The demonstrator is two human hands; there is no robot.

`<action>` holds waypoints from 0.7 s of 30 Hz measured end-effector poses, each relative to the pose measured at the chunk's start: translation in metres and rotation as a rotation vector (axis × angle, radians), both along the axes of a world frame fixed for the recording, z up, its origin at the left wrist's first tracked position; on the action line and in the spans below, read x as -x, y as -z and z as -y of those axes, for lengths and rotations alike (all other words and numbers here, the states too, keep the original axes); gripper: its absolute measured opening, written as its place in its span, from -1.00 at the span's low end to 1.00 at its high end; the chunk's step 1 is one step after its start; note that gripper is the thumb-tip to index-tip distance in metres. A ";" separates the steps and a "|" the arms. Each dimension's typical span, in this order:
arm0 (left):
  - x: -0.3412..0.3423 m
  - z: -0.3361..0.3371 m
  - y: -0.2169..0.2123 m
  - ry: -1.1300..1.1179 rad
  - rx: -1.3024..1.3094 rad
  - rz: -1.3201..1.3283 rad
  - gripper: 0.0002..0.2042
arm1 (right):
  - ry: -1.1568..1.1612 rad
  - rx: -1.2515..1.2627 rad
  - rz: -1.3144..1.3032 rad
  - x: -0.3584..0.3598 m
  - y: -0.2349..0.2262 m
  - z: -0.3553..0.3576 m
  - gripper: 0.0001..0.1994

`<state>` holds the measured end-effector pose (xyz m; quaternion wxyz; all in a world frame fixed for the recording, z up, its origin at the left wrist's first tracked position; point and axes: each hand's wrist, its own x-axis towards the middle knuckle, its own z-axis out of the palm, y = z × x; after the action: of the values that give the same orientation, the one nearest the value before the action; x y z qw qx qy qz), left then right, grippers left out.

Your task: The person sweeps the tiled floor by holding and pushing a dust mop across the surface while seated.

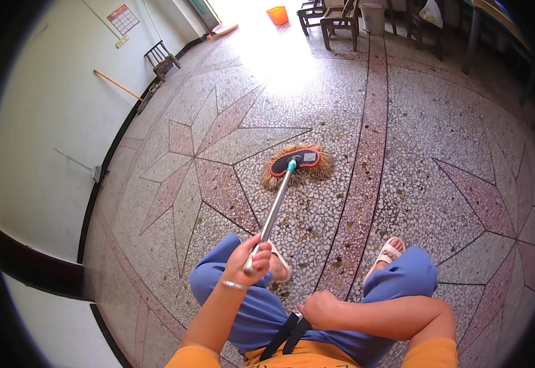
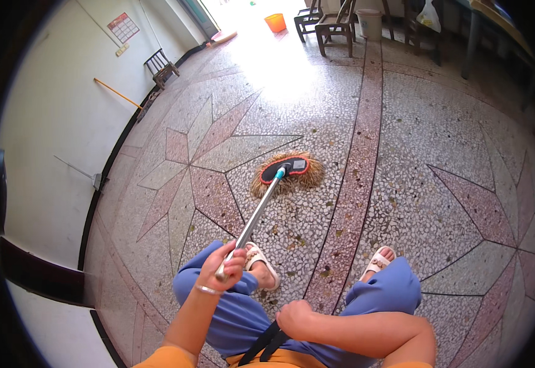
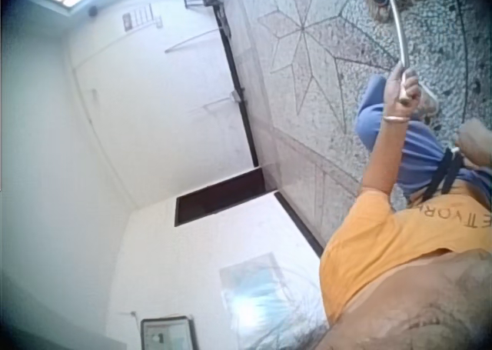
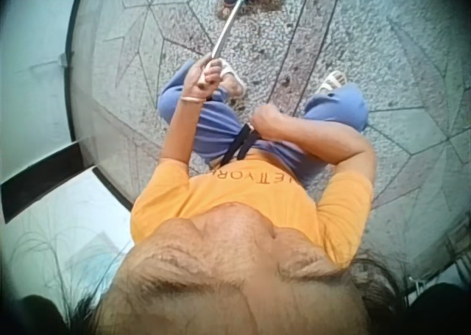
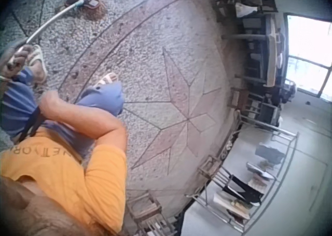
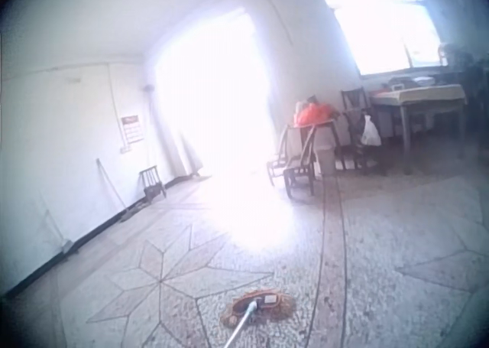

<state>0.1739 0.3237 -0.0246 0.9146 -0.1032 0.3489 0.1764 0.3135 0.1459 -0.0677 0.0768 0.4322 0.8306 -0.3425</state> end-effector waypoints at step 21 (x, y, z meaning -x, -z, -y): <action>0.067 0.112 0.019 -0.063 -0.121 -0.141 -0.74 | -0.117 0.010 -0.022 0.008 -0.005 -0.023 -0.70</action>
<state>0.1067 0.2118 -0.0435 0.8863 -0.0460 0.3977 0.2328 0.3060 0.1690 -0.0624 0.0896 0.3786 0.8537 -0.3462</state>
